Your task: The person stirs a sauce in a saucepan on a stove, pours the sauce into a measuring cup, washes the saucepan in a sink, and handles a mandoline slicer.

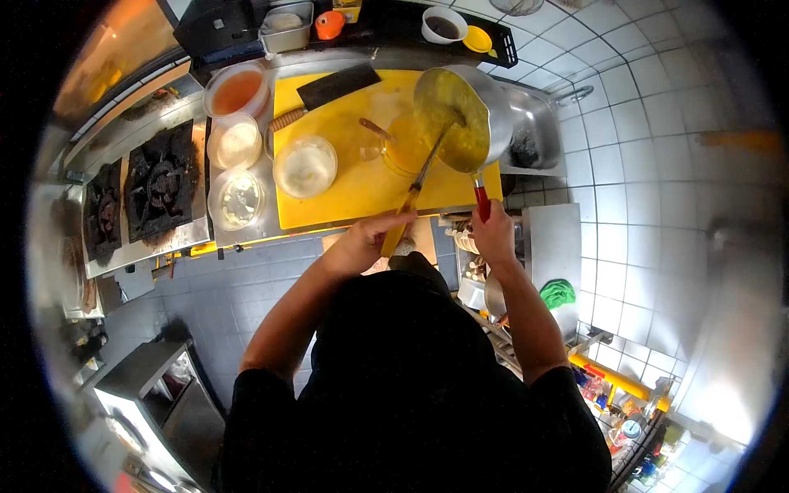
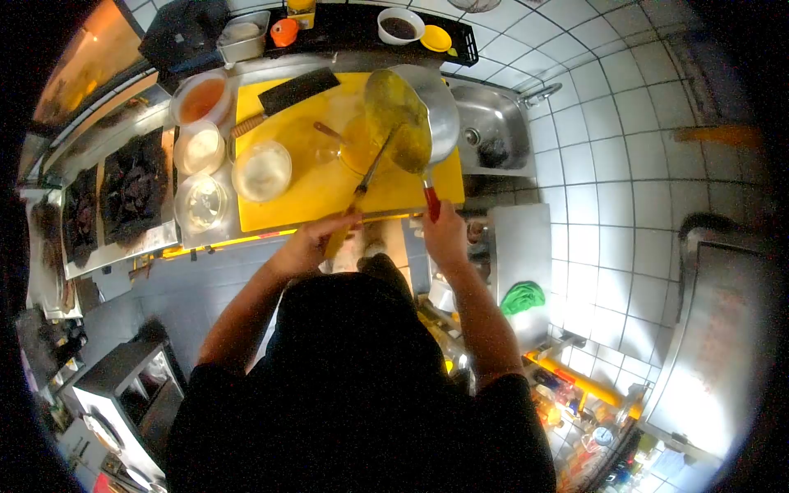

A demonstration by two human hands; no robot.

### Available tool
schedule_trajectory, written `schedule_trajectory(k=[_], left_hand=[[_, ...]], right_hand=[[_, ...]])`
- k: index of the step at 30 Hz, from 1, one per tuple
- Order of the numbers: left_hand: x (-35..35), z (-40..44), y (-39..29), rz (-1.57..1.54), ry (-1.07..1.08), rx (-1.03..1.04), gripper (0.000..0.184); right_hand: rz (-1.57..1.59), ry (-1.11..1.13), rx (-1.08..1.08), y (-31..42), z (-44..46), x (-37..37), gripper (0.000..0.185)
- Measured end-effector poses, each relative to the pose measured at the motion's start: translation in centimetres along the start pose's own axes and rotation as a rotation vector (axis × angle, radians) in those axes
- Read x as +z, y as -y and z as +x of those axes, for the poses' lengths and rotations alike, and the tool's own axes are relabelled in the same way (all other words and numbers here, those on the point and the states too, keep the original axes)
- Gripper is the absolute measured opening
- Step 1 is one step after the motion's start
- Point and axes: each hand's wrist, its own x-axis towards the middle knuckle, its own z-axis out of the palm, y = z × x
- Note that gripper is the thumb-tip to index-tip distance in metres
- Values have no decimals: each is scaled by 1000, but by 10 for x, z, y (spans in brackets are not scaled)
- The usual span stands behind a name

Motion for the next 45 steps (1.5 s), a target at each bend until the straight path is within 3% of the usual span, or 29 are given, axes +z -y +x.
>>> schedule_trajectory(k=[5, 6, 9, 10, 13, 16, 19, 23, 27, 30, 31, 33, 35, 37, 40, 45], left_hand=[[-20, -15, 21, -779, 89, -122, 63], [-20, -19, 23, -740, 25, -135, 62], [-15, -25, 54, -388, -190, -318, 59], [-11, -24, 51, 4, -258, -325, 43], [4, -18, 76, 786, -472, -179, 25], [17, -15, 79, 950, -560, -203, 19], [15, -4, 73, 1039, -663, 64, 21], [-3, 39, 46, 1253, -721, 229, 27], [-32, 79, 27, 1436, -728, 340, 32], [-35, 82, 28, 1308, -807, 237, 31], [-32, 78, 33, 1226, -794, 116, 31], [-15, 59, 57, 1061, -753, -114, 30], [7, 34, 76, 745, -621, -187, 25], [28, 14, 77, 493, -587, -90, 22], [43, 5, 54, 283, -560, -276, 22], [41, 56, 28, 263, -673, -151, 24]], right_hand=[[101, 17, -9, -31, 9, 16, 20], [103, 16, -36, -33, 8, 16, 20], [192, 70, 28, -27, 7, 8, 20], [134, 63, -6, -22, 7, 4, 20], [46, 60, -68, -15, 6, -4, 21], [114, 90, -69, -26, 11, -6, 22], [159, 112, -49, -40, 17, -8, 23], [95, 101, -181, -37, 18, -21, 26], [60, 142, -121, -26, 16, -26, 25], [108, 130, -75, -29, 13, -21, 21], [167, 134, -85, -35, 13, -18, 21], [233, 146, -63, -36, 14, -14, 20], [245, 160, 0, -30, 17, -13, 19], [104, 148, -82, -39, 19, -4, 26], [48, 154, -119, -43, 19, 0, 31], [111, 168, -80, -40, 16, 0, 29]])
